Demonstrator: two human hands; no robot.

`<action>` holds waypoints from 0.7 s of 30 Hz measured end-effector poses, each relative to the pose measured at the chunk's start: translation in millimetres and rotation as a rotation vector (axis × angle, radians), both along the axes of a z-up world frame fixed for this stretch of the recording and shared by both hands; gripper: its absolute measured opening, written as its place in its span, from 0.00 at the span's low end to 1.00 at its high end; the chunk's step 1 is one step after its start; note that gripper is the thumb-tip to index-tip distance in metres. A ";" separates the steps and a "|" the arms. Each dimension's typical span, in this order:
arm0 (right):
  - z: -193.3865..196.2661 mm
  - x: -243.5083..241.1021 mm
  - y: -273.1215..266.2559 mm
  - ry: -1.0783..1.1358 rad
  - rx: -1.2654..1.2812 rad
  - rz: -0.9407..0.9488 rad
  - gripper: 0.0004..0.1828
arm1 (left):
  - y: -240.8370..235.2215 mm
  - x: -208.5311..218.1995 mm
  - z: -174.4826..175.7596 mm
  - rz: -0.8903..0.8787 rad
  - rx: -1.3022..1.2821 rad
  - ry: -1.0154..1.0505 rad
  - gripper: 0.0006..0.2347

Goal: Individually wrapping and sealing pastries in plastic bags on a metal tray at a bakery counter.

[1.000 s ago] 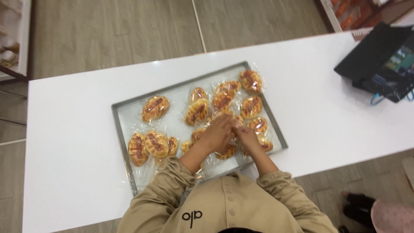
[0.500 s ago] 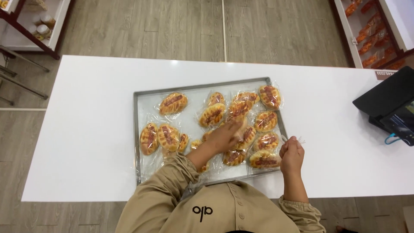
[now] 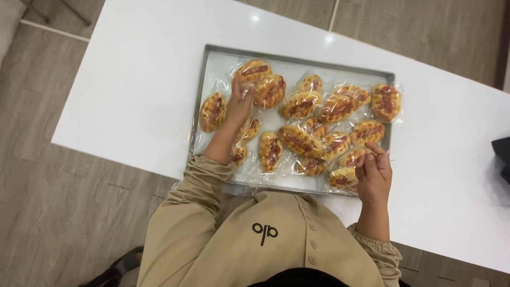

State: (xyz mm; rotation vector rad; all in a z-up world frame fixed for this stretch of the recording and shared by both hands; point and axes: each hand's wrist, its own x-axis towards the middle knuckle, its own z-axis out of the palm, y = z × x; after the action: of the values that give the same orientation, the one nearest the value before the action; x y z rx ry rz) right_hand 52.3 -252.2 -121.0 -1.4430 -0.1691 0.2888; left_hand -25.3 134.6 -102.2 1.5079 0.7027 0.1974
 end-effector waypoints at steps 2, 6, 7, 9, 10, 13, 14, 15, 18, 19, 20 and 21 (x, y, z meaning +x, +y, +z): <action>0.3 -6.4 6.8 0.023 -0.011 0.057 0.17 | 21.6 -22.3 9.0 -0.001 0.155 0.042 0.32; -11.4 -12.8 24.8 0.072 -0.048 0.215 0.25 | 59.1 -69.2 -19.1 -0.226 0.539 0.353 0.28; -18.4 -16.7 27.6 0.079 -0.047 0.228 0.25 | 49.5 -85.6 -5.2 -0.216 0.536 0.364 0.28; -32.7 -23.1 34.8 0.150 -0.131 0.310 0.26 | 31.4 -114.0 23.6 -0.367 0.574 0.598 0.32; -31.0 -27.9 43.3 0.155 -0.133 0.320 0.26 | 33.3 -123.0 2.5 -0.360 0.567 0.606 0.32; -29.8 -42.4 67.2 0.316 -0.217 0.325 0.22 | 36.8 -146.5 -42.5 -0.319 0.422 0.664 0.29; -31.2 -46.4 73.5 0.346 -0.279 0.283 0.19 | 36.5 -150.0 -45.3 -0.299 0.433 0.696 0.26; -32.5 -50.9 79.9 0.375 -0.342 0.241 0.19 | 36.3 -153.8 -47.9 -0.280 0.444 0.729 0.23; -22.8 -57.5 99.2 0.280 -0.546 0.287 0.11 | 29.5 -156.3 -34.4 -0.253 0.415 0.615 0.14; -31.8 -54.8 95.9 0.274 -0.552 0.302 0.11 | 28.1 -155.0 -45.4 -0.237 0.407 0.616 0.14; -41.3 -50.2 95.8 0.217 -0.695 0.396 0.10 | 28.9 -154.2 -55.7 -0.214 0.388 0.550 0.14; -50.8 -45.9 96.4 0.155 -0.837 0.487 0.13 | 30.3 -153.9 -65.9 -0.191 0.370 0.484 0.14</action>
State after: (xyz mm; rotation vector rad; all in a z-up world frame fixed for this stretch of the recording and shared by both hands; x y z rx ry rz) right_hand 6.4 -155.8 -171.8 -2.1862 -0.2932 0.9499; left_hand -179.1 164.9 -168.1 1.9964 0.9324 -0.2034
